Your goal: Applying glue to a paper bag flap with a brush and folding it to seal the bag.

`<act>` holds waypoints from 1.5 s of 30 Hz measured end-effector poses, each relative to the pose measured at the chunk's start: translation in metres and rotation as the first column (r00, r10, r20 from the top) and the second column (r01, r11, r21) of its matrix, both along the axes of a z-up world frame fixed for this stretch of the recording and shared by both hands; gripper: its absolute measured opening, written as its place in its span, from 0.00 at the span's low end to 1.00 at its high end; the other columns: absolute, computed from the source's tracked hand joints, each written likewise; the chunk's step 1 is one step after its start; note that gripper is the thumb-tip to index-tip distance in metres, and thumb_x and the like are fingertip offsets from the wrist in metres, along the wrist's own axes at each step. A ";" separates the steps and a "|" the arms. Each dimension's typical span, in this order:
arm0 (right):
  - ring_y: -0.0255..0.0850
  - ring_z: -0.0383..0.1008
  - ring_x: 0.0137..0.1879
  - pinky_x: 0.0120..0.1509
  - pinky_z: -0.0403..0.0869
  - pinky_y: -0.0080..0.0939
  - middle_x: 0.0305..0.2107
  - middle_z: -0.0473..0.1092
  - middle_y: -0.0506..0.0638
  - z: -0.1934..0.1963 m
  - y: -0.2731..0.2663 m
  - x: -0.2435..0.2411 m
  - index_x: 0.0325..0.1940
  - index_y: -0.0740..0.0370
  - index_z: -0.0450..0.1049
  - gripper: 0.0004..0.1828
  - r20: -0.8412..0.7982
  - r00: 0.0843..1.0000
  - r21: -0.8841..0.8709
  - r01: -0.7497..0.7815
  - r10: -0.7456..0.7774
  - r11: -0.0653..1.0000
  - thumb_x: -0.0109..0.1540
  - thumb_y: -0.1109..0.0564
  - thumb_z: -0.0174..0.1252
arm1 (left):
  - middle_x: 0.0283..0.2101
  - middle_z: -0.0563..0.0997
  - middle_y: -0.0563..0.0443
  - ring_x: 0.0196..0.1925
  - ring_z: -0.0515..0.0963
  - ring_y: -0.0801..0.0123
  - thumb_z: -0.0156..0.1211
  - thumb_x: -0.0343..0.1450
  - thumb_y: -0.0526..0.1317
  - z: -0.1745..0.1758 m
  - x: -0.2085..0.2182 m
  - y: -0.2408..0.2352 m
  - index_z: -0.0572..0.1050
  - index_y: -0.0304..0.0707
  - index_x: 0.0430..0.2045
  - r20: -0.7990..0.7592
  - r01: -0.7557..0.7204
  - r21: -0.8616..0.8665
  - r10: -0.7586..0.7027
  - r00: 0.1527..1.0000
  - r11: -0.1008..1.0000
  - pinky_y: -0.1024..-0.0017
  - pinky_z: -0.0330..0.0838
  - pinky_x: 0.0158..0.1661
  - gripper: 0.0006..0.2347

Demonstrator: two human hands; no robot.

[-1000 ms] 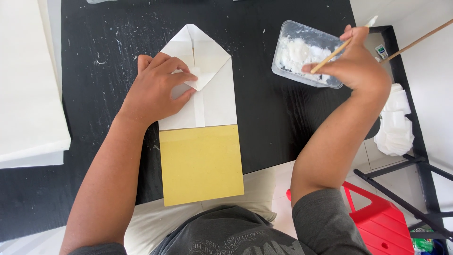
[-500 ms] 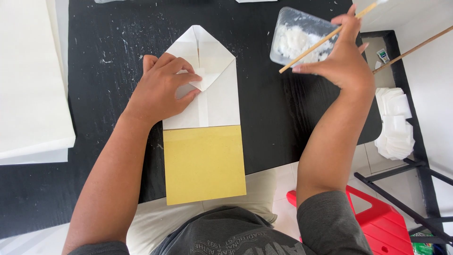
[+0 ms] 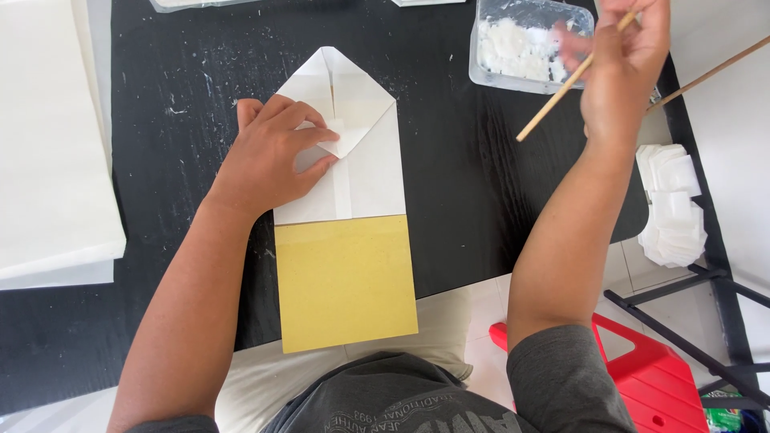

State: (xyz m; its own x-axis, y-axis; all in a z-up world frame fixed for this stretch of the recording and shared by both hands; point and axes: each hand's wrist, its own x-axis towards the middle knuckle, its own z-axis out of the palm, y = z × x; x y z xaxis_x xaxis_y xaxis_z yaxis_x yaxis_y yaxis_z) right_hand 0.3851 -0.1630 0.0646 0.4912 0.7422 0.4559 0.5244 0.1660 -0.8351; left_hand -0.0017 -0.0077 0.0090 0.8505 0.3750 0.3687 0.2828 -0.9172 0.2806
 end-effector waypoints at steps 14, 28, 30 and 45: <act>0.46 0.71 0.41 0.42 0.75 0.49 0.31 0.67 0.51 -0.046 0.033 0.018 0.54 0.60 0.67 0.16 0.555 0.775 -0.155 0.453 -0.303 0.878 0.65 0.71 0.60 | 0.47 0.81 0.53 0.54 0.70 0.57 0.74 0.69 0.41 -0.004 0.001 -0.001 0.85 0.44 0.44 0.053 -0.003 0.067 -0.001 0.999 0.998 0.51 0.54 0.52 0.11; 0.51 0.78 0.42 0.41 0.80 0.50 0.39 0.65 0.52 -0.047 0.040 0.011 0.60 0.57 0.67 0.26 0.605 0.730 -0.209 0.532 -0.319 0.820 0.64 0.64 0.72 | 0.52 0.79 0.50 0.54 0.71 0.56 0.71 0.70 0.43 -0.005 0.004 0.004 0.82 0.44 0.53 0.018 -0.033 0.047 0.032 0.999 0.998 0.51 0.55 0.55 0.17; 0.50 0.77 0.42 0.40 0.77 0.54 0.40 0.67 0.50 -0.049 0.040 0.012 0.61 0.55 0.66 0.26 0.600 0.735 -0.222 0.532 -0.316 0.817 0.64 0.63 0.71 | 0.52 0.79 0.49 0.52 0.74 0.57 0.72 0.69 0.43 -0.007 0.004 0.007 0.80 0.44 0.53 0.006 -0.043 0.016 0.043 0.999 0.999 0.55 0.57 0.53 0.18; 0.48 0.76 0.45 0.38 0.75 0.54 0.42 0.71 0.48 -0.043 0.034 0.014 0.62 0.55 0.66 0.22 0.587 0.743 -0.270 0.555 -0.322 0.787 0.67 0.56 0.67 | 0.47 0.78 0.54 0.48 0.73 0.60 0.71 0.68 0.40 -0.007 0.002 0.011 0.83 0.43 0.45 0.020 -0.045 -0.063 0.047 0.999 0.997 0.59 0.58 0.51 0.12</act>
State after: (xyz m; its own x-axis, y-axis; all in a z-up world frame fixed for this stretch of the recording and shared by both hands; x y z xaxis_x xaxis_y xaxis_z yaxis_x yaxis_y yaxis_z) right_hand 0.3993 -0.1285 0.0219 0.6053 0.6659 0.4361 0.7949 -0.4774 -0.3744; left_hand 0.0007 0.0035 0.0020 0.8239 0.4363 0.3618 0.3174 -0.8840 0.3433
